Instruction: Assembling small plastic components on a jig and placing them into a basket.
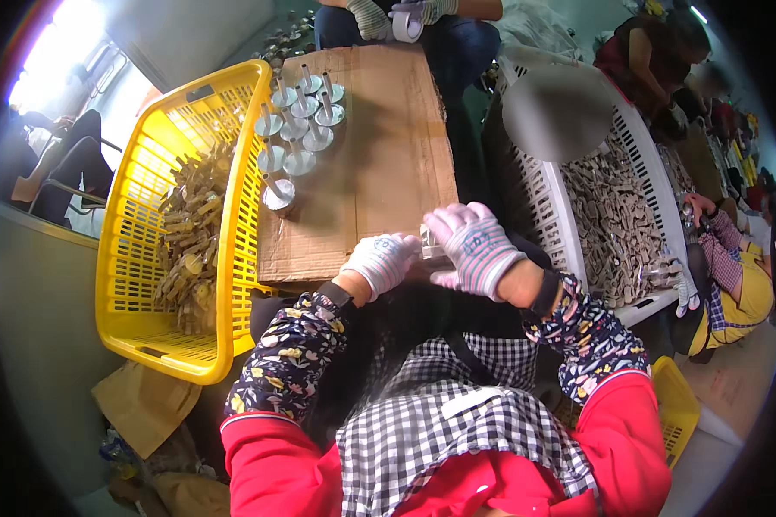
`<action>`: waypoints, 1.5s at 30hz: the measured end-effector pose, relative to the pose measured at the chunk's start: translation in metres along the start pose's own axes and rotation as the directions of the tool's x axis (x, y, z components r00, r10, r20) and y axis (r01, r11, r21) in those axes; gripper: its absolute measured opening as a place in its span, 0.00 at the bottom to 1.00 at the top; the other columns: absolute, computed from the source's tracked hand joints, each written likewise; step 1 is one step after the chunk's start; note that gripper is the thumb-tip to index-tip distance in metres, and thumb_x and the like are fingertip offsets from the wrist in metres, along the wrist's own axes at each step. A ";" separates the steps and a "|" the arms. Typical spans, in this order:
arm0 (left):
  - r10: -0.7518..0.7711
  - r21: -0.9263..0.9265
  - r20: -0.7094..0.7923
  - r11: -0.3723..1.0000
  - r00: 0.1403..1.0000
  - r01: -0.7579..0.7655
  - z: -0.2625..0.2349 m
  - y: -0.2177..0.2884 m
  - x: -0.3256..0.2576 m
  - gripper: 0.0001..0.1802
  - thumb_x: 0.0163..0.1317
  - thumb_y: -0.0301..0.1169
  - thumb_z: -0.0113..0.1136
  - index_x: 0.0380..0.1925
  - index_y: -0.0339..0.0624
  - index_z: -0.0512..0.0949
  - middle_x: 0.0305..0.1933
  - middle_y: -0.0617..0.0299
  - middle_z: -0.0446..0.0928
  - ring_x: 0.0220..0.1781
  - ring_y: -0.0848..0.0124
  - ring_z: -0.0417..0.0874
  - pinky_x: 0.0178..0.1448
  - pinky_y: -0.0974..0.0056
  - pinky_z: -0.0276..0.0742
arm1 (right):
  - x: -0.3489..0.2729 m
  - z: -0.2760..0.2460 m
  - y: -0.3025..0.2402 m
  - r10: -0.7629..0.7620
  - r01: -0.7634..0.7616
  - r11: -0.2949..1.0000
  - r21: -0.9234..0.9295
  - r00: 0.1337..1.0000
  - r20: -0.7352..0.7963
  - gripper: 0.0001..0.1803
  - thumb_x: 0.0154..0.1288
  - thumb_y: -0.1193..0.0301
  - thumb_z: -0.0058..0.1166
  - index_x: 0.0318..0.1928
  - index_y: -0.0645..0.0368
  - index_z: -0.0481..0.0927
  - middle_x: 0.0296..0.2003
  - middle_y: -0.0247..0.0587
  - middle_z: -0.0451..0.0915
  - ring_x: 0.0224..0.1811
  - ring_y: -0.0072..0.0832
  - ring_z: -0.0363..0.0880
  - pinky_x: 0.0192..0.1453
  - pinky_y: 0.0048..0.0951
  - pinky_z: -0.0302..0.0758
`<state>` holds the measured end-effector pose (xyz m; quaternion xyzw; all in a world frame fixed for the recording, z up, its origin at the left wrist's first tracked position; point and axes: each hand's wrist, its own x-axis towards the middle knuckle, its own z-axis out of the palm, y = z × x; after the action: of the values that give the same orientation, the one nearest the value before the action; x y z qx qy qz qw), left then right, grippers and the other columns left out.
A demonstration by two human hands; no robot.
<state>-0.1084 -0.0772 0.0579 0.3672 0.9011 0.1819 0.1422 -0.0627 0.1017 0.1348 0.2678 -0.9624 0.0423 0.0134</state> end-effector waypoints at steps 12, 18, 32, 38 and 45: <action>0.170 0.253 -0.169 0.960 0.971 -0.123 -0.010 0.000 0.013 0.12 0.53 0.29 0.52 0.39 0.46 0.75 0.38 0.55 0.76 0.41 0.59 0.77 0.47 0.61 0.70 | 0.054 0.016 0.117 0.038 0.094 0.561 0.822 0.990 -0.139 0.33 0.65 0.45 0.41 0.55 0.62 0.71 0.47 0.43 0.78 0.49 0.32 0.76 0.52 0.30 0.72; -0.101 -0.937 0.066 0.335 0.993 0.097 -0.042 0.015 -0.033 0.12 0.59 0.34 0.55 0.40 0.39 0.74 0.27 0.71 0.70 0.27 0.82 0.67 0.31 0.76 0.64 | 0.003 0.048 0.084 -0.156 -0.276 -0.564 0.778 0.961 0.229 0.51 0.56 0.30 0.30 0.60 0.66 0.63 0.55 0.47 0.70 0.55 0.32 0.71 0.60 0.30 0.69; -0.359 -0.977 0.018 0.191 0.933 0.092 -0.016 0.038 -0.081 0.11 0.61 0.30 0.56 0.43 0.39 0.75 0.31 0.72 0.73 0.28 0.86 0.67 0.31 0.79 0.61 | -0.055 0.004 0.002 0.038 -0.334 0.025 0.942 0.942 0.333 0.12 0.57 0.71 0.58 0.37 0.68 0.81 0.30 0.40 0.82 0.32 0.23 0.79 0.40 0.23 0.75; -0.446 -0.843 -0.341 0.534 0.827 -0.059 0.005 0.010 -0.078 0.09 0.61 0.27 0.53 0.41 0.37 0.74 0.27 0.70 0.73 0.26 0.80 0.67 0.30 0.73 0.65 | -0.067 -0.007 -0.010 0.073 -0.381 -0.249 0.890 0.909 0.409 0.11 0.61 0.70 0.55 0.37 0.67 0.78 0.27 0.37 0.80 0.28 0.22 0.78 0.35 0.24 0.76; -0.359 -0.384 -0.656 0.916 0.664 0.117 -0.003 0.003 -0.077 0.10 0.63 0.34 0.51 0.34 0.38 0.75 0.23 0.52 0.75 0.22 0.60 0.74 0.28 0.61 0.69 | -0.057 0.006 -0.020 0.150 -0.078 0.112 0.991 0.987 0.060 0.09 0.64 0.70 0.50 0.36 0.64 0.76 0.27 0.35 0.78 0.28 0.20 0.75 0.34 0.22 0.72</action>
<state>-0.0549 -0.1307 0.0713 0.1178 0.8851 0.4278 -0.1403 -0.0036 0.1136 0.1273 0.1337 -0.7091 0.6771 -0.1440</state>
